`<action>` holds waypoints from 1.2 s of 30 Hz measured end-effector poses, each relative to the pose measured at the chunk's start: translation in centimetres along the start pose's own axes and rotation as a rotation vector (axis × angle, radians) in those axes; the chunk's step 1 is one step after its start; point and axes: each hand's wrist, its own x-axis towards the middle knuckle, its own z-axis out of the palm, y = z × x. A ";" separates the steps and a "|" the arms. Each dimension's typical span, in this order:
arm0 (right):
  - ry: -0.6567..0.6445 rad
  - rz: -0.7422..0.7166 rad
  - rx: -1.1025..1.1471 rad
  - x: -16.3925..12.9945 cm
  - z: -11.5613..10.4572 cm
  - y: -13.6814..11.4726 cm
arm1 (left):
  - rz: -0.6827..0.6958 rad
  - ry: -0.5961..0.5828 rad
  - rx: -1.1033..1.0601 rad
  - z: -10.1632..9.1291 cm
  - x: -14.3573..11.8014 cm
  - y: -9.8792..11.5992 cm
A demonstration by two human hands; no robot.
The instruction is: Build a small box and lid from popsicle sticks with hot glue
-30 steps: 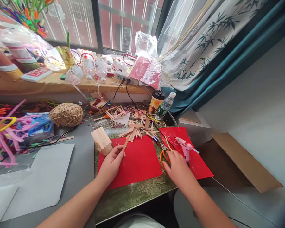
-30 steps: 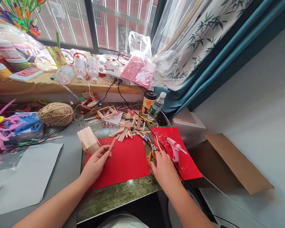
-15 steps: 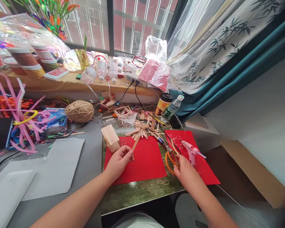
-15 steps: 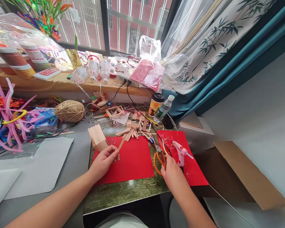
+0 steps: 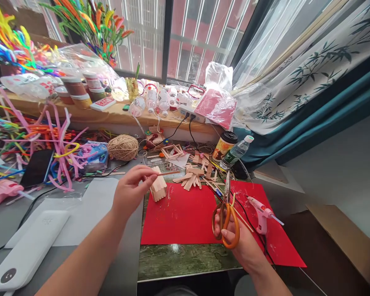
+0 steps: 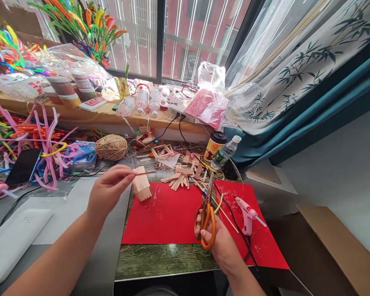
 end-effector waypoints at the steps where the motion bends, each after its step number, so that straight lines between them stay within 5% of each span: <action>1: -0.029 0.005 0.008 0.3 0.3 0.4 | -0.089 0.008 -0.013 -0.6 1.1 -0.4; 4: -0.076 0.043 0.016 1.3 1.3 1.9 | -0.258 0.025 -0.014 -1.6 3.0 -2.3; 10: -0.118 0.066 -0.015 3.1 3.1 3.8 | -0.283 0.036 0.101 -1.9 2.6 -4.7; 25: -0.075 0.019 0.047 4.3 2.5 5.8 | -0.139 0.079 0.367 -1.3 2.4 -4.7; 32: -0.095 0.020 0.055 4.2 2.6 5.4 | -0.127 0.139 0.280 -1.8 2.5 -5.0; 36: -0.096 -0.005 0.055 3.9 2.5 5.7 | -0.157 0.036 0.251 -2.3 2.6 -5.3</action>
